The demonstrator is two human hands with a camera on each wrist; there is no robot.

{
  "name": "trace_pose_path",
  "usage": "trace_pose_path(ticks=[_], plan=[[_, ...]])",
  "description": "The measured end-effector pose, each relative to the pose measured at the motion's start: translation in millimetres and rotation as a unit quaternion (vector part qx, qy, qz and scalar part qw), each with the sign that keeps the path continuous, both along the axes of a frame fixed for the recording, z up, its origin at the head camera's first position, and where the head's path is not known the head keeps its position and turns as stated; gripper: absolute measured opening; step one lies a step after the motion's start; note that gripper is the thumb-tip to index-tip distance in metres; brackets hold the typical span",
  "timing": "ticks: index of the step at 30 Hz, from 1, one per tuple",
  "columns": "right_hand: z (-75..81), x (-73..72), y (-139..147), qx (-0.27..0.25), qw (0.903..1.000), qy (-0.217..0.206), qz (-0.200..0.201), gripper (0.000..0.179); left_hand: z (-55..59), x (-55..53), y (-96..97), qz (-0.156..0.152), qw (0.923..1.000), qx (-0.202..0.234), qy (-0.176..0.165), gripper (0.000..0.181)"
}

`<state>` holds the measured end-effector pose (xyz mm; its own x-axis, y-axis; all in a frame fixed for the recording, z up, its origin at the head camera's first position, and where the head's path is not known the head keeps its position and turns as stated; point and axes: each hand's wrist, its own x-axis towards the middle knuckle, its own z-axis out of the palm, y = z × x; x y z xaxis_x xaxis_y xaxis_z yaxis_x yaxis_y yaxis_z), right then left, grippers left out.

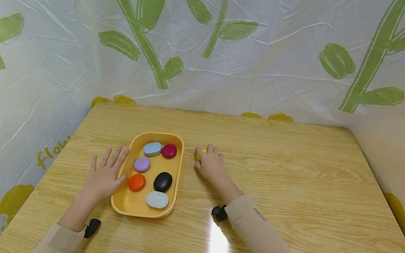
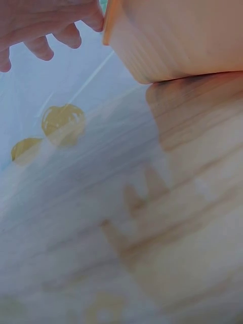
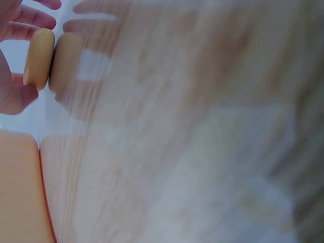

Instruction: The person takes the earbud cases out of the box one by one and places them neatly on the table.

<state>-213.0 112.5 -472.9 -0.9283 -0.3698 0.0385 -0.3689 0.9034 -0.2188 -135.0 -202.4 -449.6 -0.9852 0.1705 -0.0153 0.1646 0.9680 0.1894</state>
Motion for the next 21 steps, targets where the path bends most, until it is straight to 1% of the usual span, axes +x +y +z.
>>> trace_pose_path(ticks=[3, 5, 8, 10, 14, 16, 19, 21], plan=[[2.3, 0.1, 1, -0.012, 0.9999, -0.001, -0.004, 0.043, -0.8, 0.9, 0.6, 0.001, 1.0, -0.005, 0.001, 0.071], [4.9, -0.1, 1, -0.03, 0.9995, 0.003, -0.008, 0.046, -1.3, 1.7, 1.0, 0.002, 1.0, -0.007, 0.002, 0.071], [9.6, -0.6, 1, -0.064, 0.9977, 0.02, -0.006, 0.047, -1.8, 3.1, 1.6, 0.004, 1.0, -0.006, 0.005, 0.071], [13.6, -0.3, -1, -0.094, 0.9948, 0.038, -0.002, 0.045, -2.2, 3.4, 1.6, 0.004, 1.0, -0.003, 0.008, 0.071], [22.1, 3.3, -7, -0.153, 0.984, 0.088, 0.024, 0.044, -2.8, 3.5, 1.2, 0.003, 0.9999, 0.001, 0.01, 0.071], [26.1, 6.8, -12, -0.172, 0.9782, 0.11, 0.041, 0.043, -2.5, 4.0, 1.2, 0.004, 1.0, 0.003, 0.007, 0.071], [30.3, 13.6, -19, -0.178, 0.9731, 0.131, 0.065, 0.045, -2.5, 4.5, 1.3, 0.004, 1.0, 0.001, 0.007, 0.071], [32.2, 18.9, -24, -0.168, 0.9738, 0.133, 0.076, 0.047, -2.7, 4.6, 1.1, 0.004, 1.0, 0.0, 0.008, 0.071]])
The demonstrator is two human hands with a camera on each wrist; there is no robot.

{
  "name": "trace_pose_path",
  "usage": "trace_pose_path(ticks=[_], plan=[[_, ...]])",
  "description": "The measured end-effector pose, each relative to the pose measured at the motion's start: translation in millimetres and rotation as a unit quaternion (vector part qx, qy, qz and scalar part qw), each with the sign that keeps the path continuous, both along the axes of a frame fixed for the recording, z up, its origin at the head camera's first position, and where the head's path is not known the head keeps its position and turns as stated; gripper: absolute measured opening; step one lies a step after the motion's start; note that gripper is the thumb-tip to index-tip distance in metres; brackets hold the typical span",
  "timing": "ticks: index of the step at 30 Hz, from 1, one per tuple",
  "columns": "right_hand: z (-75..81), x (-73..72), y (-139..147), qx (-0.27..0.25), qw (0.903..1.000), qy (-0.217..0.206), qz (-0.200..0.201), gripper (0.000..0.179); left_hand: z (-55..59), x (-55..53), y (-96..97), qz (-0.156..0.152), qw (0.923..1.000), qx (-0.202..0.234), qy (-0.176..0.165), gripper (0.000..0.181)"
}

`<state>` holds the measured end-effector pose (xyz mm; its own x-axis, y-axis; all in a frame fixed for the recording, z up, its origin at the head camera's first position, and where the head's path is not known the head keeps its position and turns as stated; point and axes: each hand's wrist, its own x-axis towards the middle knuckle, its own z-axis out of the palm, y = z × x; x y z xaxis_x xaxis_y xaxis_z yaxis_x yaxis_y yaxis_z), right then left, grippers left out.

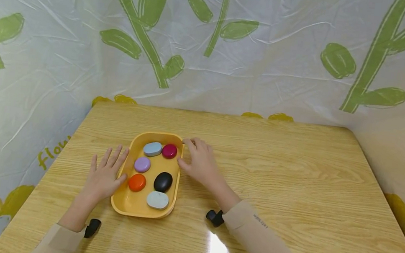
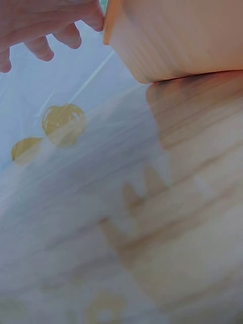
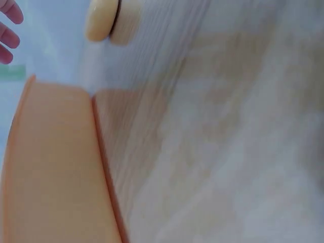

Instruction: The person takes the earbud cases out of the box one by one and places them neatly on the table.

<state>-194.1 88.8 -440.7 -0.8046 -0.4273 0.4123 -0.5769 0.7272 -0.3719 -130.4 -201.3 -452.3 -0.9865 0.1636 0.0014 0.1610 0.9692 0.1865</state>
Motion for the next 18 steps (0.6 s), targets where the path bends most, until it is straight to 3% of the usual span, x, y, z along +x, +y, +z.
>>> trace_pose_path(ticks=[9, 18], plan=[[-1.2, 18.2, -18, 0.077, 0.9942, -0.001, 0.075, 0.054, -0.4, 0.1, 0.0, 0.002, 1.0, 0.006, -0.003, 0.07], [-1.6, 22.1, -31, 0.163, 0.9781, -0.03, 0.126, 0.056, 1.7, 0.0, 0.4, 0.0, 1.0, 0.0, -0.004, 0.069]])
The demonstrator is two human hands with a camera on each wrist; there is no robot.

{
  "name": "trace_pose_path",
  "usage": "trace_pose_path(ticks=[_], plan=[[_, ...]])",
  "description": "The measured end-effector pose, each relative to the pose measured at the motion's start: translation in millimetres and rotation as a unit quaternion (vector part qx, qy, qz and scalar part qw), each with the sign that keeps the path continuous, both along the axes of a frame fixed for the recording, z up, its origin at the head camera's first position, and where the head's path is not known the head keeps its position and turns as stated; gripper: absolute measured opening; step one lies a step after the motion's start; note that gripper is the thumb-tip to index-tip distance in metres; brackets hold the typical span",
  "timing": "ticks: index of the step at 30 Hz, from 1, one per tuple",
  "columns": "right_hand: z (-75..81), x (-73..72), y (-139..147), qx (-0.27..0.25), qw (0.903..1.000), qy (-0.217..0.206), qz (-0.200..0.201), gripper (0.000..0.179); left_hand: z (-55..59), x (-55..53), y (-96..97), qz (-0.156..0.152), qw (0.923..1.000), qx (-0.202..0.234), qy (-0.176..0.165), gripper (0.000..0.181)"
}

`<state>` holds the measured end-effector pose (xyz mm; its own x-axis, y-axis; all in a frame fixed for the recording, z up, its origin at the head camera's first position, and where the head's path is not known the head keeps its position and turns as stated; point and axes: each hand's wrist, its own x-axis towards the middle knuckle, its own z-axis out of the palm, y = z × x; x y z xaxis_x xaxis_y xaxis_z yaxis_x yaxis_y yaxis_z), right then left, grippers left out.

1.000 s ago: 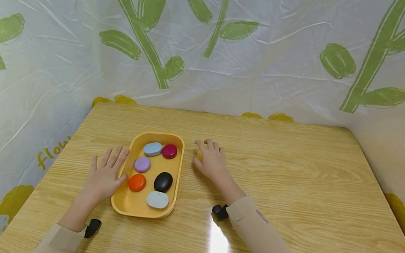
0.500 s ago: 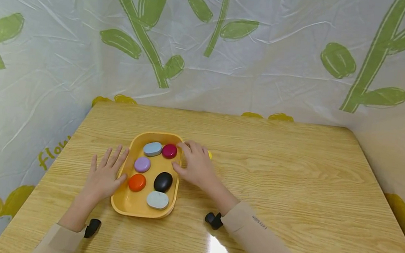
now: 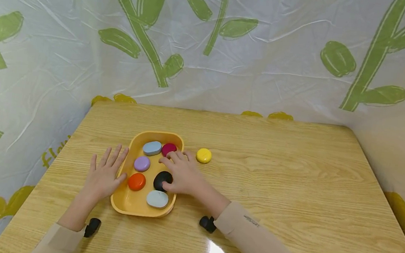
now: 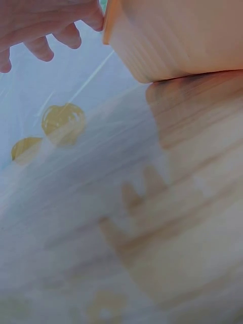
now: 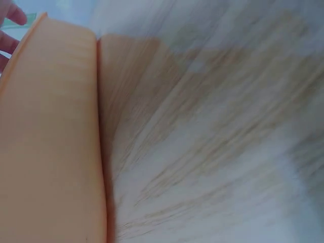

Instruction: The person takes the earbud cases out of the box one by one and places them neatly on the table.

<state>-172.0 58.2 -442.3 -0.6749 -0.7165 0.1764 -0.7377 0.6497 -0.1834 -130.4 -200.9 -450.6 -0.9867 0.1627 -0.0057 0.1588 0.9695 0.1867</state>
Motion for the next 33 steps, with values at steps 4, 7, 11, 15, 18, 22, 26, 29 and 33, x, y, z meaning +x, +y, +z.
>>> trace_pose_path(ticks=[4, 7, 11, 15, 18, 22, 26, 29, 33], plan=[[2.5, -0.1, -5, 0.048, 0.9987, -0.014, 0.01, 0.061, 1.1, 0.1, 0.4, 0.001, 1.0, 0.0, -0.006, 0.069], [5.2, -0.2, -9, 0.082, 0.9963, -0.025, 0.01, 0.065, 1.2, -0.2, 0.4, 0.001, 1.0, 0.004, -0.007, 0.069], [8.1, -1.1, -14, 0.129, 0.9907, -0.042, 0.012, 0.068, 1.6, -0.3, 0.4, 0.001, 1.0, 0.007, -0.005, 0.07], [8.7, -1.8, -20, 0.155, 0.9856, -0.065, 0.013, 0.068, 1.2, -0.5, 0.5, 0.001, 1.0, 0.001, 0.0, 0.07], [8.2, -2.0, -24, 0.172, 0.9825, -0.07, 0.013, 0.066, 1.0, -1.0, 0.3, 0.0, 1.0, 0.0, -0.001, 0.07], [6.8, -2.3, -28, 0.191, 0.9789, -0.071, 0.009, 0.063, -0.2, -1.7, -0.3, 0.002, 1.0, 0.004, -0.008, 0.07], [6.1, -2.4, -31, 0.199, 0.977, -0.076, 0.0, 0.063, -0.9, -2.0, -0.7, 0.004, 0.9999, 0.004, -0.01, 0.07], [5.0, -2.6, -32, 0.204, 0.9758, -0.078, -0.003, 0.061, -0.8, -2.5, -1.0, 0.004, 0.9999, 0.007, -0.012, 0.07], [4.5, -2.3, -34, 0.207, 0.9751, -0.079, -0.008, 0.058, -0.7, -2.9, -1.6, 0.004, 0.9998, 0.004, -0.017, 0.07]])
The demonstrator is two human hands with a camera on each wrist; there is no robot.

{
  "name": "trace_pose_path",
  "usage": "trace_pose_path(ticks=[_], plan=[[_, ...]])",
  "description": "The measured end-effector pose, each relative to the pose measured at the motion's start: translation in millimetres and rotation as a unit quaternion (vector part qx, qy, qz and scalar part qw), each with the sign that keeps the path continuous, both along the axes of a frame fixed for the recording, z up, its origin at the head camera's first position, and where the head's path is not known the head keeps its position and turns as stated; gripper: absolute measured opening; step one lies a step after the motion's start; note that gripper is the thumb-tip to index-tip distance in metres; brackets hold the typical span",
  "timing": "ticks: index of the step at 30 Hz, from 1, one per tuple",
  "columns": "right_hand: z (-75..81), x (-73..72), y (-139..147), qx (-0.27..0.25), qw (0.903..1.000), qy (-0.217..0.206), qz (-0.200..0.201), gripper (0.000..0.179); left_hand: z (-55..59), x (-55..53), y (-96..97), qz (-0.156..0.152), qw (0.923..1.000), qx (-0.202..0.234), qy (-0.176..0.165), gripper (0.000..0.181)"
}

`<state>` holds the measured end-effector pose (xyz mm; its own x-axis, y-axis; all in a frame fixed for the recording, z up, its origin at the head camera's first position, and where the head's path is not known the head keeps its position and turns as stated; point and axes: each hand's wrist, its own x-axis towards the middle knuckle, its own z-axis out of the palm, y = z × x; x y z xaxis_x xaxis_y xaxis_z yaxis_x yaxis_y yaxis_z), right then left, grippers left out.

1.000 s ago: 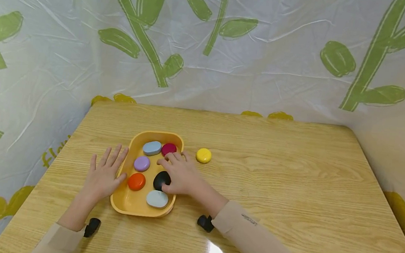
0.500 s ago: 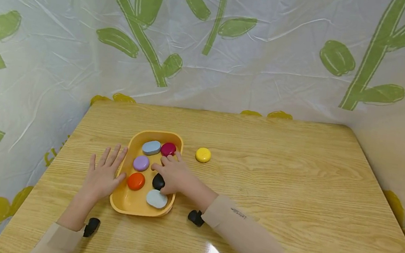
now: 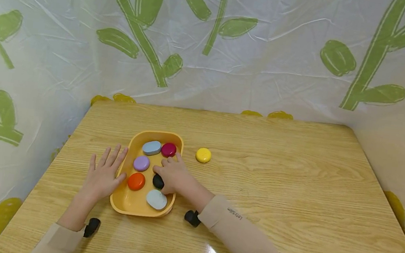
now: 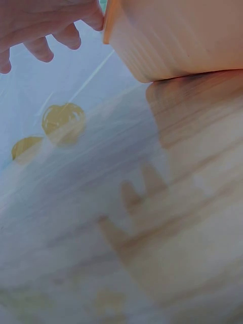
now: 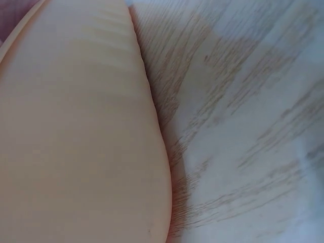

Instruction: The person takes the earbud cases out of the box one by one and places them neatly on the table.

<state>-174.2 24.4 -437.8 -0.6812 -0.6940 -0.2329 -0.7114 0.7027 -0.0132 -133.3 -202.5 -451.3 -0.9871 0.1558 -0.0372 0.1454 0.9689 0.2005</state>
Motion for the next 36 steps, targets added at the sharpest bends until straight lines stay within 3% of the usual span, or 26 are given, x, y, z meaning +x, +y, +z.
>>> trace_pose_path(ticks=[9, 18, 27, 36], plan=[[-0.6, 0.1, 0, -0.015, 0.9999, -0.002, 0.0, 0.055, -0.8, 0.3, -0.5, 0.0, 1.0, -0.004, 0.004, 0.07], [0.3, 1.6, 6, -0.097, 0.9953, -0.004, -0.004, 0.056, -1.6, 0.2, 0.2, 0.002, 1.0, 0.0, 0.002, 0.07], [6.3, 0.1, 13, -0.184, 0.9829, -0.002, -0.002, 0.057, -1.9, -0.7, 0.3, 0.002, 1.0, -0.002, -0.003, 0.07], [40.4, -6.2, 34, -0.245, 0.968, 0.03, -0.045, 0.055, -1.3, -0.1, -0.1, -0.001, 0.9999, -0.004, 0.01, 0.069]])
